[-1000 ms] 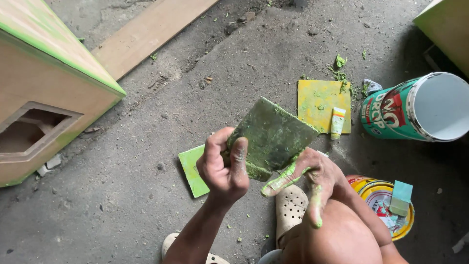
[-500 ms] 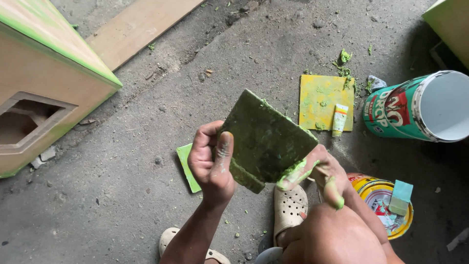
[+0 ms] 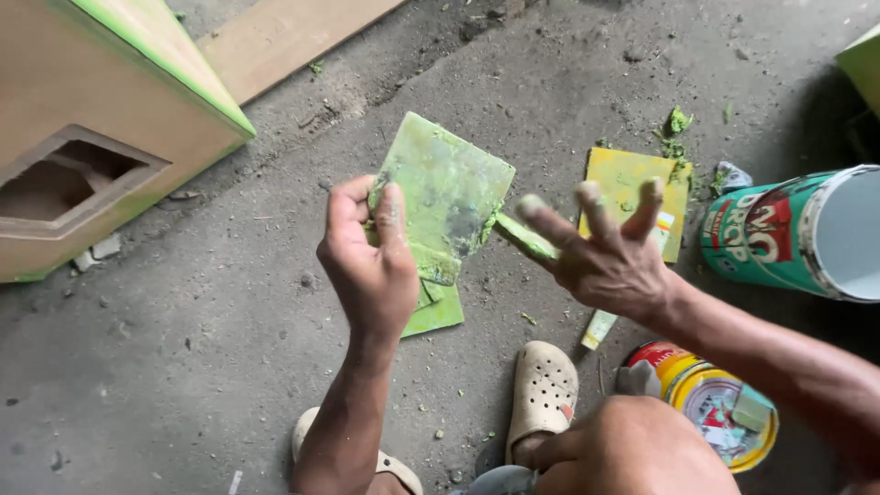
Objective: Applying putty to wooden cabinets and cleaning the application tools
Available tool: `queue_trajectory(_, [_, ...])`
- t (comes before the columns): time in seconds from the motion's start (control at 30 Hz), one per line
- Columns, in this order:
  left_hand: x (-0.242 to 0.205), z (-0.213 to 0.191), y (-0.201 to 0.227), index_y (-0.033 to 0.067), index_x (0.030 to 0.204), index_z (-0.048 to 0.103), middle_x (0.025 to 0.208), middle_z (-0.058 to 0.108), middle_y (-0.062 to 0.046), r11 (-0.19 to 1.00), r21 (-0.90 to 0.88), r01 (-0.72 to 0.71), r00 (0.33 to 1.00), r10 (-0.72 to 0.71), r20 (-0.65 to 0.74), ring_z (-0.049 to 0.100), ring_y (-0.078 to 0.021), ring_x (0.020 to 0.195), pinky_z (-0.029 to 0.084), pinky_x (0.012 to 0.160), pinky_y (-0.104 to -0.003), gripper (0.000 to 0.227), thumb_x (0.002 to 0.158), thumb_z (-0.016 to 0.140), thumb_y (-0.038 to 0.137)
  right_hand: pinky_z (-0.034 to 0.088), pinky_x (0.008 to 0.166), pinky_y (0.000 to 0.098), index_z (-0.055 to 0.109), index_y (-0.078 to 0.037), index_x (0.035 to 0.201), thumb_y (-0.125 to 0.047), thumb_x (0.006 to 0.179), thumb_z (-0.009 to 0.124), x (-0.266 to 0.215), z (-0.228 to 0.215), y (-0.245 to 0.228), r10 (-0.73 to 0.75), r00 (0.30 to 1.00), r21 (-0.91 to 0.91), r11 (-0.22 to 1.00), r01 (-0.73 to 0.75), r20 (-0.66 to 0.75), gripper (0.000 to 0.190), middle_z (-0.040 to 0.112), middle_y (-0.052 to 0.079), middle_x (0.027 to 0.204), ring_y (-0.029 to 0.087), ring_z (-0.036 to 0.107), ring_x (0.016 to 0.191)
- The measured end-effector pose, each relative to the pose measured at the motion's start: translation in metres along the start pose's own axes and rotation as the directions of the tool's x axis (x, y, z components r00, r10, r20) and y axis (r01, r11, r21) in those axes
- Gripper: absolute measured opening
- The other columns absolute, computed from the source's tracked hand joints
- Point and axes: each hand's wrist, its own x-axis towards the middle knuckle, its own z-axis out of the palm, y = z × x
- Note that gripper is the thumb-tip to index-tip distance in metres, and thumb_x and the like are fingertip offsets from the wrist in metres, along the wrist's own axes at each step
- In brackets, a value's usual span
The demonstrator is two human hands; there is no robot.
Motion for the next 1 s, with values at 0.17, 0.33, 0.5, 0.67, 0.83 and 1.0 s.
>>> queue_trajectory(0.17, [0.000, 0.008, 0.007, -0.0037, 0.107, 0.059, 0.066, 0.066, -0.015, 0.995, 0.061, -0.078, 0.997, 0.076, 0.024, 0.061, -0.0186, 0.053, 0.049, 0.046, -0.028, 0.013, 0.105, 0.057, 0.009, -0.006, 0.120, 0.0717, 0.061, -0.040, 0.141, -0.030, 0.094, 0.065, 0.028, -0.017, 0.013, -0.225, 0.972, -0.089, 0.969, 0.231, 0.068, 0.049, 0.022, -0.011, 0.174, 0.028, 0.000, 0.159])
queue_trajectory(0.33, [-0.007, 0.017, -0.008, 0.0002, 0.106, 0.062, 0.070, 0.068, -0.015, 0.997, 0.028, -0.070, 0.996, 0.071, -0.045, 0.065, -0.0202, 0.061, 0.052, 0.052, -0.031, 0.013, 0.104, 0.060, 0.013, -0.006, 0.119, 0.0719, 0.065, -0.045, 0.137, -0.023, 0.089, 0.069, 0.023, -0.012, 0.009, -0.161, 0.975, -0.075, 0.982, 0.173, 0.152, 0.053, 0.019, -0.010, 0.175, 0.029, 0.003, 0.159])
queue_trajectory(0.5, [-0.016, 0.022, -0.011, 0.0006, 0.107, 0.062, 0.075, 0.071, -0.018, 0.990, 0.101, -0.095, 0.993, 0.101, -0.061, 0.073, -0.0316, 0.069, 0.055, 0.057, -0.035, 0.014, 0.102, 0.062, 0.014, -0.008, 0.118, 0.0736, 0.064, -0.049, 0.137, -0.024, 0.086, 0.071, 0.011, 0.001, 0.004, -0.110, 0.972, -0.058, 0.990, 0.125, 0.208, 0.057, 0.015, -0.009, 0.177, 0.030, 0.002, 0.160])
queue_trajectory(0.67, [-0.023, 0.030, -0.022, -0.0027, 0.110, 0.063, 0.074, 0.071, -0.018, 0.996, -0.019, -0.083, 0.995, 0.082, -0.050, 0.070, -0.0256, 0.059, 0.057, 0.053, -0.033, 0.017, 0.104, 0.060, 0.012, -0.008, 0.118, 0.0742, 0.077, -0.033, 0.091, -0.029, 0.088, 0.076, 0.024, -0.003, -0.002, -0.054, 0.964, 0.002, 0.998, 0.056, 0.259, 0.006, 0.022, -0.001, 0.179, 0.037, 0.004, 0.162])
queue_trajectory(0.83, [-0.030, 0.036, -0.016, 0.0004, 0.108, 0.063, 0.073, 0.071, -0.017, 0.997, 0.038, -0.071, 0.993, 0.075, -0.095, 0.074, -0.0310, 0.065, 0.056, 0.054, -0.034, 0.019, 0.102, 0.061, 0.018, -0.009, 0.114, 0.0785, 0.075, -0.027, 0.074, -0.028, 0.084, 0.080, 0.013, 0.007, -0.008, -0.018, 0.958, 0.009, 1.000, 0.016, 0.285, 0.012, 0.021, 0.006, 0.179, 0.044, 0.003, 0.161])
queue_trajectory(1.0, [-0.034, 0.041, -0.026, 0.0007, 0.108, 0.063, 0.072, 0.071, -0.017, 0.996, 0.056, -0.068, 0.993, 0.073, -0.092, 0.074, -0.0347, 0.065, 0.056, 0.053, -0.036, 0.020, 0.102, 0.061, 0.019, -0.013, 0.115, 0.0754, 0.073, -0.027, 0.070, -0.034, 0.087, 0.078, 0.007, 0.019, -0.016, 0.001, 0.953, -0.054, 0.998, 0.016, 0.303, 0.018, 0.022, 0.001, 0.179, 0.040, 0.002, 0.161])
